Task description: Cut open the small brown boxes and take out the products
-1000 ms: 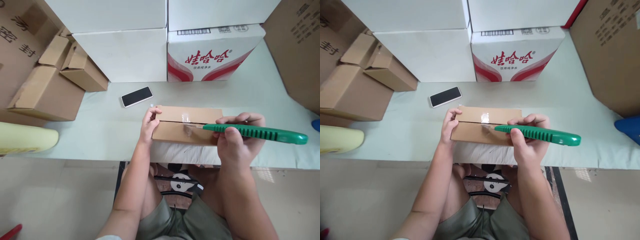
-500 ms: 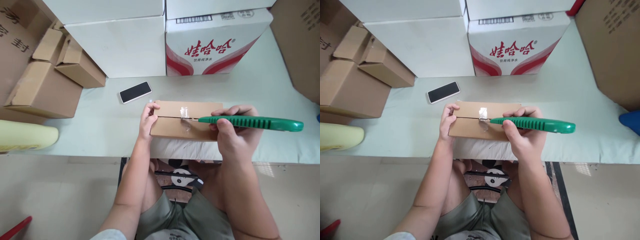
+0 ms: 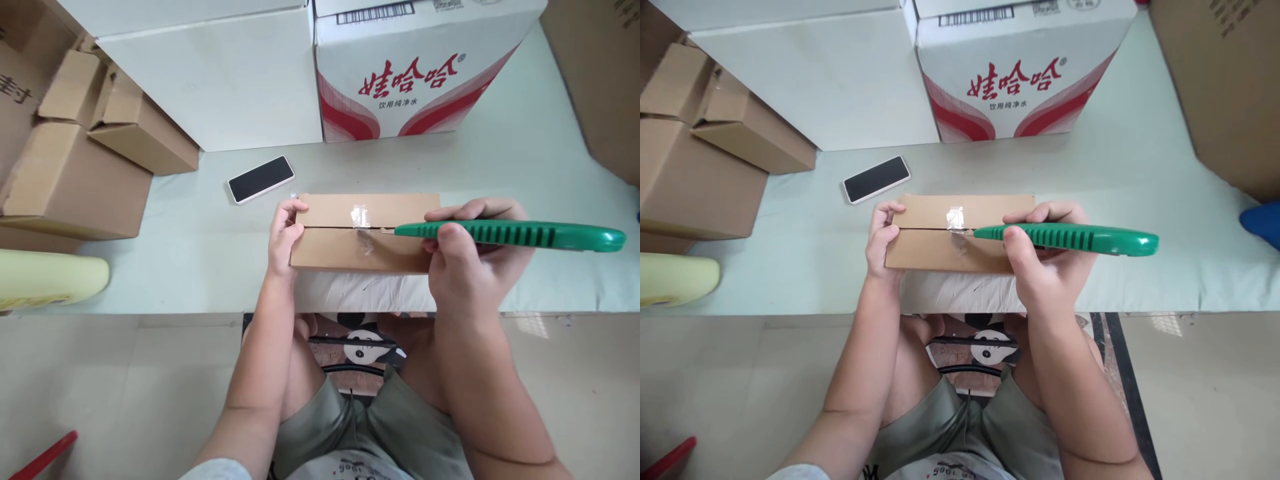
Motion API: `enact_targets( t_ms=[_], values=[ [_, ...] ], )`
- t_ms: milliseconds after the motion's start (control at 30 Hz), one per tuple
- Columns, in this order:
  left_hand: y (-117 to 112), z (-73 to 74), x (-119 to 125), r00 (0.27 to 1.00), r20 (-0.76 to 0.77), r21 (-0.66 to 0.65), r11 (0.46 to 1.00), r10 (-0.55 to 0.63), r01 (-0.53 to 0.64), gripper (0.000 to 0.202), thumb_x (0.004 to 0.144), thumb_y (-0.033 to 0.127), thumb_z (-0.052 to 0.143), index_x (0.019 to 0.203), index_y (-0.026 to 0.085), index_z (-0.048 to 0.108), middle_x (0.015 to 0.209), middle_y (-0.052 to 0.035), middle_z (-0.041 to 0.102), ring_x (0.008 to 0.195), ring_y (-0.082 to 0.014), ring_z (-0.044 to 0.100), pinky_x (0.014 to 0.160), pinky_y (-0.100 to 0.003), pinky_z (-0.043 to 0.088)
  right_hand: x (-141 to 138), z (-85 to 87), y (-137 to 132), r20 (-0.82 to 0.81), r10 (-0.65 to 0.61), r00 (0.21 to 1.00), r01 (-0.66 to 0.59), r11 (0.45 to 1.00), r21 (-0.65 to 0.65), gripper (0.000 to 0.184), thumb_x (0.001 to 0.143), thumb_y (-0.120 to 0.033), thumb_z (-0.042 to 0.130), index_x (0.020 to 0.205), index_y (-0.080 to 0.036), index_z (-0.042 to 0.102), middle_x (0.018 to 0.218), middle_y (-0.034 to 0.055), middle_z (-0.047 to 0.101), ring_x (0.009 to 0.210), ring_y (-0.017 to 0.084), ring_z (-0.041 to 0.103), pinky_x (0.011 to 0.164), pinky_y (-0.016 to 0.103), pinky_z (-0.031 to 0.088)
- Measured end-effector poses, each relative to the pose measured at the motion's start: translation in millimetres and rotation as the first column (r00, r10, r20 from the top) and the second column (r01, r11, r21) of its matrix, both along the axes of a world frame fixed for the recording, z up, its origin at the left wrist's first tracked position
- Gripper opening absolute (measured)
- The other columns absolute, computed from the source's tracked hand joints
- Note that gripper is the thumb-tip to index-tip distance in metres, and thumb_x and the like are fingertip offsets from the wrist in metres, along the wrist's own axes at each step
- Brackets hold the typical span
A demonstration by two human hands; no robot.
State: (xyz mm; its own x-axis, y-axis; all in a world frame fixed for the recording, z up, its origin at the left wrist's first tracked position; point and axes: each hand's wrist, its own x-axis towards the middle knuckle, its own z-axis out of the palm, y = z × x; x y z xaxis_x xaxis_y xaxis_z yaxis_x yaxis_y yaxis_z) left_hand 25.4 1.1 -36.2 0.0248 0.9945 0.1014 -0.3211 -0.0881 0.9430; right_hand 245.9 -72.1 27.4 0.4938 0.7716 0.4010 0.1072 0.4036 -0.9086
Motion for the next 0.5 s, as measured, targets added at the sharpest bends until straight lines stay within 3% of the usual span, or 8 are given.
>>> enact_targets(
  t_ms=[133, 267, 500],
  values=[
    [-0.7, 0.7, -0.3, 1.0, -0.005, -0.018, 1.0, -0.006, 0.006, 0.035, 0.065, 0.04, 0.075, 0.094, 0.025, 0.062, 0.103, -0.004, 0.064, 0.087, -0.0196, 0.062, 0.071, -0.029, 0.053, 1.7, 2.5, -2.4, 0.146, 0.029, 0.989, -0.029, 1.0, -0.003, 0.024, 0.086, -0.043, 0.08, 0.089, -0.023, 0.067, 0.085, 0.0011, 0.073, 0.07, 0.014, 0.068, 0.063, 0.032, 0.059],
    [-0.6, 0.3, -0.5, 0.999, -0.045, -0.008, 1.0, 0.024, -0.024, 0.035, 0.067, 0.043, 0.074, 0.095, 0.026, 0.062, 0.104, -0.0045, 0.065, 0.09, -0.0217, 0.064, 0.074, -0.032, 0.056, 1.1, 5.7, -5.5, 0.313, 0.097, 0.945, -0.072, 0.993, -0.091, 0.02, 0.085, -0.041, 0.082, 0.092, -0.025, 0.073, 0.091, 0.002, 0.075, 0.084, 0.018, 0.072, 0.076, 0.037, 0.061],
    [1.6, -2.5, -5.4, 0.994, -0.111, 0.051, 0.999, -0.006, 0.012, 0.04, 0.074, 0.052, 0.075, 0.101, 0.027, 0.062, 0.114, -0.0054, 0.067, 0.103, -0.0251, 0.067, 0.087, -0.037, 0.058, -0.6, -1.8, -3.3, 0.034, -0.026, 0.999, 0.026, 0.999, 0.019, 0.025, 0.088, -0.045, 0.078, 0.088, -0.025, 0.065, 0.085, 0.0011, 0.069, 0.079, 0.016, 0.07, 0.065, 0.031, 0.058]
  ],
)
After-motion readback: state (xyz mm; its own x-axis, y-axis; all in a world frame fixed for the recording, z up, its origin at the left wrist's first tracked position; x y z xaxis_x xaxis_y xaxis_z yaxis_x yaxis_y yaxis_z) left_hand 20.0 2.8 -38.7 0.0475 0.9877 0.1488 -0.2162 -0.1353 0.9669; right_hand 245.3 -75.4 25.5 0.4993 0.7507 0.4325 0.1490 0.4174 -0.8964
